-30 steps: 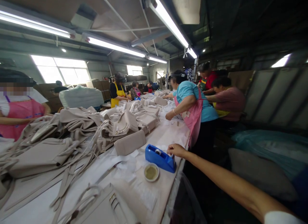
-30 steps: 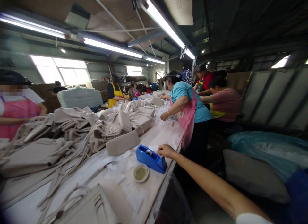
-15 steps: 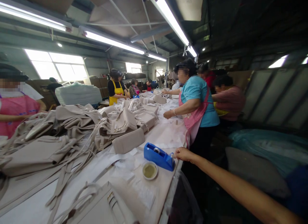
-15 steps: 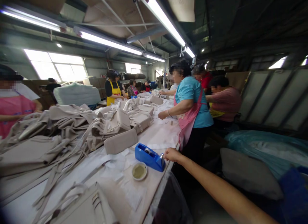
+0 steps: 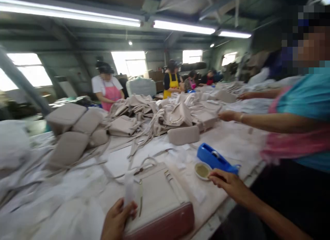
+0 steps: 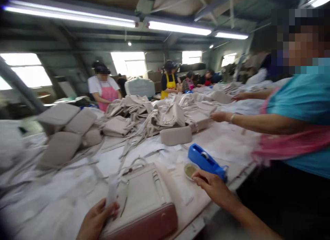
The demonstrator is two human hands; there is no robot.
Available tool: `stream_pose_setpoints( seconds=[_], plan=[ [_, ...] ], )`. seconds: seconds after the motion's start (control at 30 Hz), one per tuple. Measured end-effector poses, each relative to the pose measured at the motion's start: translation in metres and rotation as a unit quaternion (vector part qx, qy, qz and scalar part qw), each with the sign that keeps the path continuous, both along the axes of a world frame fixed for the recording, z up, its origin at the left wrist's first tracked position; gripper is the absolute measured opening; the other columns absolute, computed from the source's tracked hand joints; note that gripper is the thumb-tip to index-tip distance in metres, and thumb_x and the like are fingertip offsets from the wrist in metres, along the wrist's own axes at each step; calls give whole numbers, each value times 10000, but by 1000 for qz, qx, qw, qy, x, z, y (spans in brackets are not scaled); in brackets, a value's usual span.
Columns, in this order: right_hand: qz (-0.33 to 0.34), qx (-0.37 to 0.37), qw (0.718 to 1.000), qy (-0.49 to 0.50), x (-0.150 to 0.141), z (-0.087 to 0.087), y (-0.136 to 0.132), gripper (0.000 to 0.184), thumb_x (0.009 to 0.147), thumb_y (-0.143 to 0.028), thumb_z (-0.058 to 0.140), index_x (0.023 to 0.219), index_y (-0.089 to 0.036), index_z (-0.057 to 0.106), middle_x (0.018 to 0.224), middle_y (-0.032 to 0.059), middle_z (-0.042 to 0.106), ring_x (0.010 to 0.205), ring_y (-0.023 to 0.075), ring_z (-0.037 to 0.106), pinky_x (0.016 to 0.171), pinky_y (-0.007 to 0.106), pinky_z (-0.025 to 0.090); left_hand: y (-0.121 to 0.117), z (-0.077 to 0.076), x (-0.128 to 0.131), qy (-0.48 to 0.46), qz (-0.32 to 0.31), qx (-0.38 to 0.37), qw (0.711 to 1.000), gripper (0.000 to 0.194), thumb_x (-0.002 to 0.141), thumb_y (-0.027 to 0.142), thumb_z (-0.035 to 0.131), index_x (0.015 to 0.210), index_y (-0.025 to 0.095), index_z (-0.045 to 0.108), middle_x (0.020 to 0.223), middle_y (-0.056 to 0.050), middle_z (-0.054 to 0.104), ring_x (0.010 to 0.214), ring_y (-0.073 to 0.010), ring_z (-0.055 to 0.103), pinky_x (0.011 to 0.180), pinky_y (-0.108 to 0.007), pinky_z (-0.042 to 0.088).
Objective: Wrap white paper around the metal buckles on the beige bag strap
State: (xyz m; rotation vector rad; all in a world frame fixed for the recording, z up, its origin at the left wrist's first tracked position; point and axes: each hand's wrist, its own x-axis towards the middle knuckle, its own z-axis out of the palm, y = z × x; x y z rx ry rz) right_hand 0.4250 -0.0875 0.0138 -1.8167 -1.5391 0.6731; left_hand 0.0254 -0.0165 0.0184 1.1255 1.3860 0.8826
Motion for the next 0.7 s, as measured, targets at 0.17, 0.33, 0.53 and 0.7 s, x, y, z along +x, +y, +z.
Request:
stream_pose_setpoints(
  seconds=[0.17, 0.33, 0.53, 0.7],
  plan=[
    [259, 63, 957, 117, -143, 28, 45, 164, 873, -287, 544, 907, -256, 702, 818, -1, 682, 762, 163, 599, 686, 251, 432, 4, -19, -7, -109, -15, 34, 993, 269, 739, 389, 694, 781, 139, 603, 638, 19, 621, 566, -97, 516, 587, -223, 385],
    [386, 98, 898, 190, -229, 15, 85, 166, 868, -205, 542, 894, -208, 706, 805, -4, 694, 739, 137, 635, 718, 227, 472, 3, -19, -6, -143, -40, 39, 988, 288, 722, 344, 714, 886, 128, 618, 651, 9, 612, 561, -104, 507, 567, -235, 360],
    [385, 100, 905, 149, -241, -6, 109, 166, 814, -135, 572, 864, -210, 711, 786, -20, 691, 727, 131, 634, 731, 219, 463, 9, -24, -12, -193, -91, 34, 976, 285, 673, 337, 746, 827, 137, 613, 641, 7, 596, 549, -105, 503, 567, -248, 337],
    [390, 95, 912, 87, -239, -3, 110, 164, 783, -133, 592, 856, -210, 716, 834, -8, 711, 781, 146, 642, 726, 216, 453, 8, -25, -15, -212, -132, 22, 968, 277, 709, 315, 728, 888, 125, 634, 700, -22, 632, 604, -114, 523, 616, -258, 365]
  ],
)
